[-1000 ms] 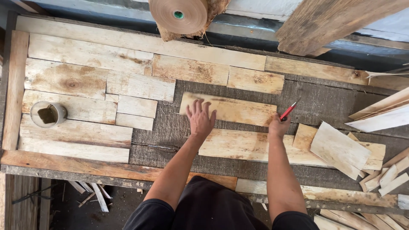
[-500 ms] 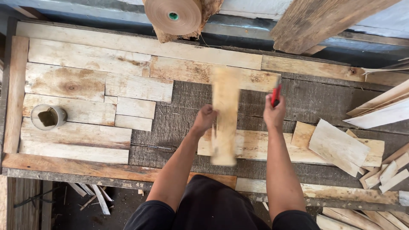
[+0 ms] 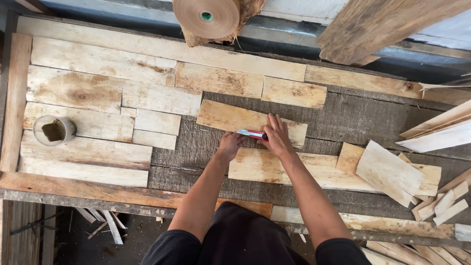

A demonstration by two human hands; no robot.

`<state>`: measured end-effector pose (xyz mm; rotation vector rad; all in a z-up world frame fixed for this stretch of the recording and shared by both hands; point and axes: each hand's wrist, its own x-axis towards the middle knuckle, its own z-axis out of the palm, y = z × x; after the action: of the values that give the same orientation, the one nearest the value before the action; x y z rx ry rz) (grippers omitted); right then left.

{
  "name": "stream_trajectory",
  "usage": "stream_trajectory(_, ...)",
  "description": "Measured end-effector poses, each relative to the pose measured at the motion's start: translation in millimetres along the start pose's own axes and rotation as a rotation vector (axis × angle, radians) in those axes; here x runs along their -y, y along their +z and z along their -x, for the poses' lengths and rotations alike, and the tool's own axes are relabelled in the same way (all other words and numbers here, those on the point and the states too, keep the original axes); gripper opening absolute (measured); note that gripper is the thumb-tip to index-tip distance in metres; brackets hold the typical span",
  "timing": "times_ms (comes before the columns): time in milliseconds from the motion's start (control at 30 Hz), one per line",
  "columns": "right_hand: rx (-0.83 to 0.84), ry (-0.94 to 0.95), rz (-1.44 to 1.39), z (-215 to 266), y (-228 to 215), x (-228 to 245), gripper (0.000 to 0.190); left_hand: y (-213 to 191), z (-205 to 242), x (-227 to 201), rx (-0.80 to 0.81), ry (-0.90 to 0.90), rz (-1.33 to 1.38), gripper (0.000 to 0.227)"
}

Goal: The recorder is sorting and arranging thin wood veneer strips on a workbench, checking their fit and using a utility knife to trim edges.

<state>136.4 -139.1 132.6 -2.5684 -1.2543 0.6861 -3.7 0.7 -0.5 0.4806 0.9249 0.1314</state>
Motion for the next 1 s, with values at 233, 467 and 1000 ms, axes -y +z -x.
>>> stream_trajectory(233, 0.003, -0.075, 0.015, -11.5, -10.2, -14.0, 0.049, 6.8, 3.2, -10.6, 0.083, -0.089, -0.018, 0.017)
stream_trajectory(467, 0.024, -0.045, 0.050, -24.1, -13.6, -20.3, 0.049, 10.5, -9.7, -4.9, 0.110, -0.088, -0.144, 0.027)
stream_trajectory(1000, -0.166, 0.067, 0.030, -25.9, 8.1, -14.3, 0.042, 13.5, -5.3, -13.5, -0.177, 0.153, -0.467, 0.036)
